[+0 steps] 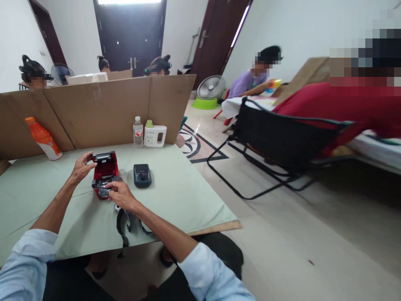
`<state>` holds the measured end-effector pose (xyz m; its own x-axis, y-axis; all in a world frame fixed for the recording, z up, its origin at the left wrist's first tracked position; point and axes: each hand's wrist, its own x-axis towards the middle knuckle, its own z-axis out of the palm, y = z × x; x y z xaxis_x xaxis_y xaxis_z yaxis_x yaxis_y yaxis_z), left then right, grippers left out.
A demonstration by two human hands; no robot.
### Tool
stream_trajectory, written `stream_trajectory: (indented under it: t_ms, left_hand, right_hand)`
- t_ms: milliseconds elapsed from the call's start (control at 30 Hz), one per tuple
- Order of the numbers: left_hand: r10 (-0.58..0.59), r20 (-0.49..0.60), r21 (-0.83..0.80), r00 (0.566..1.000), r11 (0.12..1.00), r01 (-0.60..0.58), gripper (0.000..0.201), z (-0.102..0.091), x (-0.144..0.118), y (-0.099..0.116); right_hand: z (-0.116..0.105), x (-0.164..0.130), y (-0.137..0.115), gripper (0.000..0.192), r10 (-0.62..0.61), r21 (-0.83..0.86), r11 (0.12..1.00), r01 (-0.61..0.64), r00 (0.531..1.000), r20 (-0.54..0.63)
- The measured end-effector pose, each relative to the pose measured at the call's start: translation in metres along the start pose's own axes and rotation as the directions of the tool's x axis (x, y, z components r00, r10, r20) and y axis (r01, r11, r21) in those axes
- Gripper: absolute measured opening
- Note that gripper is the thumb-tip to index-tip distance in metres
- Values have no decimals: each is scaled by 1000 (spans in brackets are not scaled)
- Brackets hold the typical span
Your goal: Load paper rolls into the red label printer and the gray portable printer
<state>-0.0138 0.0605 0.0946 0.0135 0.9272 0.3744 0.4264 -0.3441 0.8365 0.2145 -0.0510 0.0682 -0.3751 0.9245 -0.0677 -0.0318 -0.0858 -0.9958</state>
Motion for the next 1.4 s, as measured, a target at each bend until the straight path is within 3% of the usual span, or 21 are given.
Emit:
stream_trajectory:
  t_ms: [167, 300, 367, 433, 533, 600, 667, 767, 1100, 1233, 1400]
  left_hand:
    - [116, 137, 209, 984, 967, -143, 67, -18, -53, 11]
    - [234, 297, 348, 926, 876, -333, 79, -26, -85, 9]
    - [283, 309, 399, 908, 828, -394, 74, -24, -93, 6]
    - [300, 286, 442, 910, 802, -403, 65, -20, -98, 2]
    - [272, 247, 476, 930, 802, -360, 61, -16, -103, -1]
    - [236, 233, 487, 943, 812, -324, 62, -15, -105, -1]
    - [209, 224, 494, 952, 817, -296, 63, -14, -106, -1]
    - [193, 217, 498, 957, 821, -278, 63, -14, -106, -1]
    - [163, 242, 485, 957, 833, -265, 60, -12, -105, -5]
    - [114, 243, 473, 963, 853, -220, 69, -6, -110, -5]
    - [65, 234, 460, 970, 871, -170, 79, 7, -117, -6]
  right_hand:
    - [-6, 1, 4, 26, 20, -19, 1000, -20, 1000, 17]
    - [-7, 0, 8, 21, 30, -27, 999, -29, 1000, 6]
    - [-8, -3, 8, 18, 22, -69, 997, -20, 999, 25]
    - [-14, -7, 4, 13, -54, -218, 974, 55, 998, 10]
    - [-30, -10, -6, 26, -275, -603, 780, 167, 957, -92]
    - [-41, -8, -12, 52, -348, -774, 603, 193, 937, -38]
    - [-50, -3, -16, 76, -298, -847, 480, 229, 950, 88]
    - [-53, 5, -16, 83, -193, -887, 399, 233, 967, 167]
    - [-49, 12, -8, 70, -210, -869, 430, 247, 963, 170]
    - [-51, 12, 1, 82, -224, -850, 457, 262, 959, 175]
    - [-53, 9, 9, 92, -236, -764, 579, 286, 955, 179]
